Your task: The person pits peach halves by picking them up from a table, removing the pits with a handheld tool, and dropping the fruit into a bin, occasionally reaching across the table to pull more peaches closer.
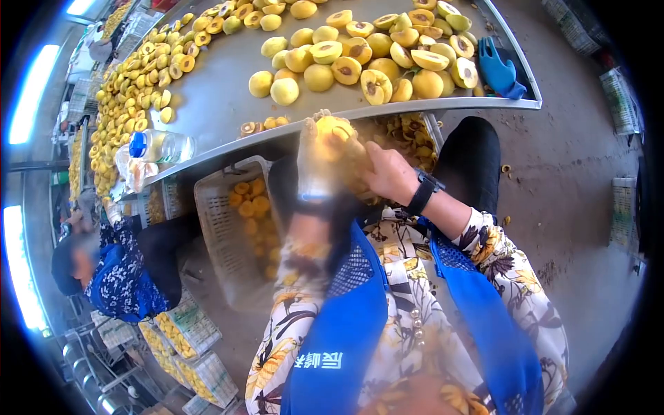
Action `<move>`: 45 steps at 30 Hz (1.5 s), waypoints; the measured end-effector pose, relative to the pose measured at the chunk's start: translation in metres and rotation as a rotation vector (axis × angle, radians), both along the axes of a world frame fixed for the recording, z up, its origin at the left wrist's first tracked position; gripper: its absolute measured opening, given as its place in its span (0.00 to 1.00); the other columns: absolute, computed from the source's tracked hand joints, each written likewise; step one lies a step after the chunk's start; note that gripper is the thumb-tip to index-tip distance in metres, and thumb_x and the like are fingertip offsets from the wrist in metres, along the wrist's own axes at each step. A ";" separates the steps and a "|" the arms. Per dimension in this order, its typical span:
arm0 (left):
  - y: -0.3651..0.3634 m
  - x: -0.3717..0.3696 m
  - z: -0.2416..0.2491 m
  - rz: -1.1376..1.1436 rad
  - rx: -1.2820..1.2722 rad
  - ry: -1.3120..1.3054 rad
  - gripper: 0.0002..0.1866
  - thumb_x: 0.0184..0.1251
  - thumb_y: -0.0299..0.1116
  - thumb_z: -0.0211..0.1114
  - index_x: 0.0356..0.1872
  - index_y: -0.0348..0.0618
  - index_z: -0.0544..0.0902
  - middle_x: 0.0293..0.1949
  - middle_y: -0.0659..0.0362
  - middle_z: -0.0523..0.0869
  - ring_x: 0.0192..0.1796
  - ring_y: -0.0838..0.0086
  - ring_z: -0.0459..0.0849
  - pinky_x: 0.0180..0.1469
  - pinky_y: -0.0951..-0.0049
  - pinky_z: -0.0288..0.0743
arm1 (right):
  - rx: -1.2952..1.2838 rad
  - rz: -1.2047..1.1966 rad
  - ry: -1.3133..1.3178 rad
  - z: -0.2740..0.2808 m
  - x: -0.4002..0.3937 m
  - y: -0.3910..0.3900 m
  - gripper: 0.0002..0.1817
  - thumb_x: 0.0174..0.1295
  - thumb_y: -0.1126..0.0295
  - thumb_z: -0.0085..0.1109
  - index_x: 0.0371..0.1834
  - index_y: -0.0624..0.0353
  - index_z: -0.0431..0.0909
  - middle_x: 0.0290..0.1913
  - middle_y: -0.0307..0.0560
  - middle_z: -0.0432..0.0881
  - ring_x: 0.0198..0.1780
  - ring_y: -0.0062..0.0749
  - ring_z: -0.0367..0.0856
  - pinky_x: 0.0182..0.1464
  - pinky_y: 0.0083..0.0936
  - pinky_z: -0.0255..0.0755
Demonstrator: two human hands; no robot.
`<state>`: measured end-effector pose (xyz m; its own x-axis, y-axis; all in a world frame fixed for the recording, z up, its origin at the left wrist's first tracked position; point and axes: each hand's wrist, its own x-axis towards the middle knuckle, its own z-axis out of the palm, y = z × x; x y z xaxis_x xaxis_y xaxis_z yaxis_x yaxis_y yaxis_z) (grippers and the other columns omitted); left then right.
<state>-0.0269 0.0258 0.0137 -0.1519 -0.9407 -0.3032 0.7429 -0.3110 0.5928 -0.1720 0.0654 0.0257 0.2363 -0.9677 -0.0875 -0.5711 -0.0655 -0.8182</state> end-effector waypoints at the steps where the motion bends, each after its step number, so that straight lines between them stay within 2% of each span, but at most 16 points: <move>1: 0.000 -0.002 0.000 -0.014 -0.032 -0.024 0.26 0.67 0.57 0.49 0.48 0.43 0.73 0.39 0.48 0.80 0.39 0.58 0.81 0.37 0.64 0.77 | 0.004 -0.005 0.003 0.001 -0.001 0.002 0.14 0.56 0.65 0.57 0.34 0.64 0.65 0.24 0.66 0.75 0.32 0.63 0.75 0.34 0.47 0.68; 4: 0.000 -0.006 0.006 -0.048 -0.018 0.009 0.25 0.69 0.55 0.48 0.48 0.41 0.73 0.38 0.49 0.81 0.36 0.60 0.81 0.36 0.67 0.78 | 0.005 0.000 0.013 0.003 -0.002 0.008 0.13 0.55 0.68 0.56 0.35 0.65 0.65 0.24 0.65 0.75 0.32 0.63 0.75 0.33 0.48 0.67; 10: -0.002 -0.010 -0.009 0.054 -0.153 -0.350 0.25 0.70 0.53 0.48 0.44 0.36 0.75 0.35 0.51 0.82 0.35 0.64 0.82 0.35 0.69 0.79 | -0.015 0.061 0.066 -0.007 0.001 0.018 0.12 0.52 0.74 0.53 0.36 0.67 0.64 0.23 0.65 0.75 0.32 0.62 0.75 0.33 0.49 0.67; 16: -0.012 0.014 0.000 -0.412 -0.037 -0.287 0.30 0.68 0.57 0.49 0.39 0.33 0.79 0.33 0.51 0.83 0.32 0.65 0.83 0.35 0.72 0.79 | 0.039 0.202 0.076 -0.003 -0.006 0.013 0.12 0.52 0.73 0.52 0.38 0.69 0.66 0.25 0.65 0.76 0.32 0.60 0.77 0.33 0.46 0.70; 17: -0.014 0.020 -0.004 -0.454 -0.389 -0.679 0.33 0.67 0.59 0.49 0.46 0.31 0.77 0.40 0.50 0.82 0.38 0.65 0.83 0.44 0.70 0.79 | 0.035 0.202 0.058 -0.004 -0.006 0.012 0.13 0.53 0.73 0.53 0.39 0.69 0.66 0.24 0.65 0.76 0.31 0.59 0.78 0.33 0.45 0.71; 21: 0.004 0.004 0.020 -0.138 -0.133 -0.274 0.37 0.68 0.61 0.46 0.58 0.32 0.69 0.57 0.52 0.74 0.59 0.67 0.71 0.62 0.65 0.66 | 0.133 0.047 -0.229 -0.013 0.001 0.014 0.11 0.54 0.73 0.50 0.38 0.67 0.73 0.25 0.61 0.79 0.27 0.50 0.80 0.31 0.41 0.73; 22: 0.008 -0.009 0.013 0.058 -0.072 -0.217 0.32 0.69 0.55 0.49 0.58 0.33 0.69 0.57 0.52 0.73 0.60 0.68 0.70 0.61 0.66 0.68 | 0.296 0.033 -0.318 -0.005 0.002 0.013 0.11 0.54 0.73 0.50 0.39 0.68 0.73 0.25 0.58 0.79 0.25 0.46 0.79 0.29 0.38 0.72; 23: 0.010 -0.011 -0.002 0.150 -0.380 -0.658 0.29 0.70 0.51 0.51 0.58 0.33 0.70 0.57 0.53 0.74 0.59 0.68 0.71 0.61 0.68 0.68 | 0.461 0.020 -0.407 0.008 0.002 0.013 0.11 0.54 0.73 0.50 0.39 0.68 0.73 0.24 0.56 0.79 0.23 0.42 0.79 0.27 0.36 0.72; 26: 0.012 -0.017 -0.022 0.369 -0.572 -1.045 0.18 0.70 0.40 0.54 0.50 0.34 0.75 0.46 0.56 0.80 0.49 0.72 0.78 0.52 0.74 0.73 | 0.622 0.032 -0.503 0.021 0.005 0.017 0.11 0.55 0.73 0.48 0.40 0.68 0.72 0.22 0.50 0.77 0.19 0.32 0.76 0.21 0.30 0.69; 31: 0.002 -0.007 -0.033 0.156 -0.470 -1.076 0.14 0.68 0.37 0.57 0.43 0.35 0.78 0.38 0.57 0.81 0.38 0.72 0.80 0.40 0.74 0.77 | 0.624 0.055 -0.446 0.016 0.010 0.019 0.16 0.56 0.77 0.45 0.49 0.65 0.67 0.15 0.39 0.70 0.10 0.22 0.67 0.11 0.21 0.61; 34: 0.004 -0.012 -0.015 0.158 -0.373 -0.982 0.14 0.67 0.37 0.57 0.41 0.35 0.79 0.37 0.55 0.82 0.36 0.69 0.81 0.39 0.73 0.77 | 0.657 0.069 -0.506 0.015 0.008 0.020 0.16 0.56 0.77 0.45 0.49 0.65 0.67 0.16 0.39 0.69 0.10 0.21 0.67 0.11 0.20 0.61; 36: 0.005 -0.016 0.001 0.113 -0.082 -0.616 0.14 0.67 0.38 0.57 0.41 0.34 0.79 0.35 0.54 0.83 0.36 0.68 0.82 0.40 0.73 0.78 | 0.714 0.064 -0.585 0.013 0.007 0.021 0.16 0.56 0.77 0.45 0.50 0.64 0.67 0.17 0.38 0.69 0.10 0.21 0.65 0.11 0.20 0.61; 38: 0.003 -0.013 -0.015 0.117 -0.427 -0.957 0.15 0.68 0.39 0.56 0.41 0.34 0.79 0.34 0.53 0.83 0.35 0.67 0.82 0.40 0.72 0.78 | 0.804 0.069 -0.635 0.014 0.005 0.021 0.14 0.57 0.76 0.46 0.48 0.63 0.67 0.17 0.37 0.68 0.10 0.19 0.64 0.11 0.19 0.59; 40: 0.002 -0.011 -0.020 0.037 -0.408 -0.868 0.16 0.68 0.40 0.56 0.41 0.35 0.78 0.34 0.52 0.83 0.35 0.66 0.82 0.40 0.72 0.78 | 0.879 0.098 -0.711 0.012 0.001 0.021 0.10 0.58 0.75 0.48 0.43 0.61 0.68 0.18 0.36 0.68 0.12 0.18 0.64 0.11 0.18 0.58; 42: 0.000 -0.009 -0.013 -0.114 -0.025 -0.347 0.17 0.67 0.43 0.56 0.41 0.36 0.78 0.34 0.51 0.83 0.36 0.65 0.82 0.40 0.71 0.78 | 0.944 0.154 -0.816 0.001 -0.002 0.020 0.05 0.58 0.71 0.51 0.36 0.59 0.70 0.20 0.36 0.70 0.14 0.18 0.66 0.13 0.18 0.59; 45: -0.001 -0.006 0.005 -0.194 0.110 0.053 0.21 0.67 0.49 0.54 0.40 0.38 0.77 0.34 0.52 0.83 0.37 0.65 0.82 0.39 0.70 0.77 | 0.943 0.216 -1.084 -0.013 0.000 0.016 0.05 0.60 0.72 0.52 0.38 0.57 0.69 0.20 0.34 0.68 0.12 0.17 0.62 0.12 0.16 0.55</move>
